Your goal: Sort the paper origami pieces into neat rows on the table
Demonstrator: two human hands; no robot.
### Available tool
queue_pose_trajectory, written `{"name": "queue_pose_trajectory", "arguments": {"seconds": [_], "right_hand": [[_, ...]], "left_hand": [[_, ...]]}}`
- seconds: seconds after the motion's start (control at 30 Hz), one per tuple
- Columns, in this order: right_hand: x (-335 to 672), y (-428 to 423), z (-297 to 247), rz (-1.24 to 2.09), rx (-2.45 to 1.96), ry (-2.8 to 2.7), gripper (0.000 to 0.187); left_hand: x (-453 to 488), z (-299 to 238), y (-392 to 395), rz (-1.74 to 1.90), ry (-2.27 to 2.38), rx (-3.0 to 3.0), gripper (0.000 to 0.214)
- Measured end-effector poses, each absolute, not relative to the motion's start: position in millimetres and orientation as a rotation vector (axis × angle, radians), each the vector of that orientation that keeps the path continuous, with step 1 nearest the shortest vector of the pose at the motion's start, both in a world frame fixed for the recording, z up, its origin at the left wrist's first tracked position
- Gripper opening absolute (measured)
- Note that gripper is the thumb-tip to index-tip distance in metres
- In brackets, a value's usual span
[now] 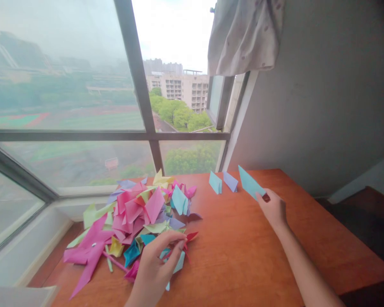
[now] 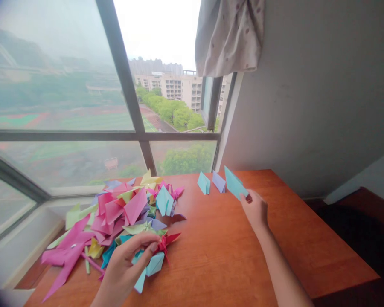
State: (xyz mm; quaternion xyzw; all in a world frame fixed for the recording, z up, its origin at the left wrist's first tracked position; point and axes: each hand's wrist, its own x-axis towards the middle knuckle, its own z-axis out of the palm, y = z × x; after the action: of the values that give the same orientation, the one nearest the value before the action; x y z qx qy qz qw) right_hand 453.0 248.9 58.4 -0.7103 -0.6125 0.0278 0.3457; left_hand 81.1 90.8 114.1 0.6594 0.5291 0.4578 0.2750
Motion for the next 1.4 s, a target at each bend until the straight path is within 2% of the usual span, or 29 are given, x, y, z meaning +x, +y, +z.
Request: {"name": "queue_pose_trajectory", "arguments": {"seconds": [0.17,0.37,0.57,0.8,0.97,1.07,1.17,1.3,1.4], "right_hand": [[459,318,30,0.053,-2.043,-1.497,0.017],[449,340,13,0.126,-2.114,-1.457,0.015],[421,312,37,0.098,-1.939,-1.433,0.042],[271,252,62,0.375,-1.49,-1.904,0.035],[200,240,74,0.486,-1.572,-1.975,0.03],[193,243,78,0.513,-1.631,-1.941,0.021],[200,240,84,0.515,-1.622,-1.906,0.023],[226,221,104,0.528,-1.465,-1.934,0.026],[255,199,118,0.548,-1.244,-2.01,0.023]], "left_hand": [[80,110,82,1.215,1.455,1.789,0.012],[78,108,76,1.207,1.517,1.785,0.015],[72,103,77,1.196,1.543,1.765,0.015],[74,102,81,1.229,1.541,1.79,0.016],[71,103,74,1.186,1.577,1.807,0.017],[68,103,69,1.2,1.599,1.804,0.018],[67,105,67,1.23,1.592,1.802,0.018],[68,110,68,1.291,1.589,1.75,0.019],[67,111,72,1.362,1.618,1.638,0.028]]}}
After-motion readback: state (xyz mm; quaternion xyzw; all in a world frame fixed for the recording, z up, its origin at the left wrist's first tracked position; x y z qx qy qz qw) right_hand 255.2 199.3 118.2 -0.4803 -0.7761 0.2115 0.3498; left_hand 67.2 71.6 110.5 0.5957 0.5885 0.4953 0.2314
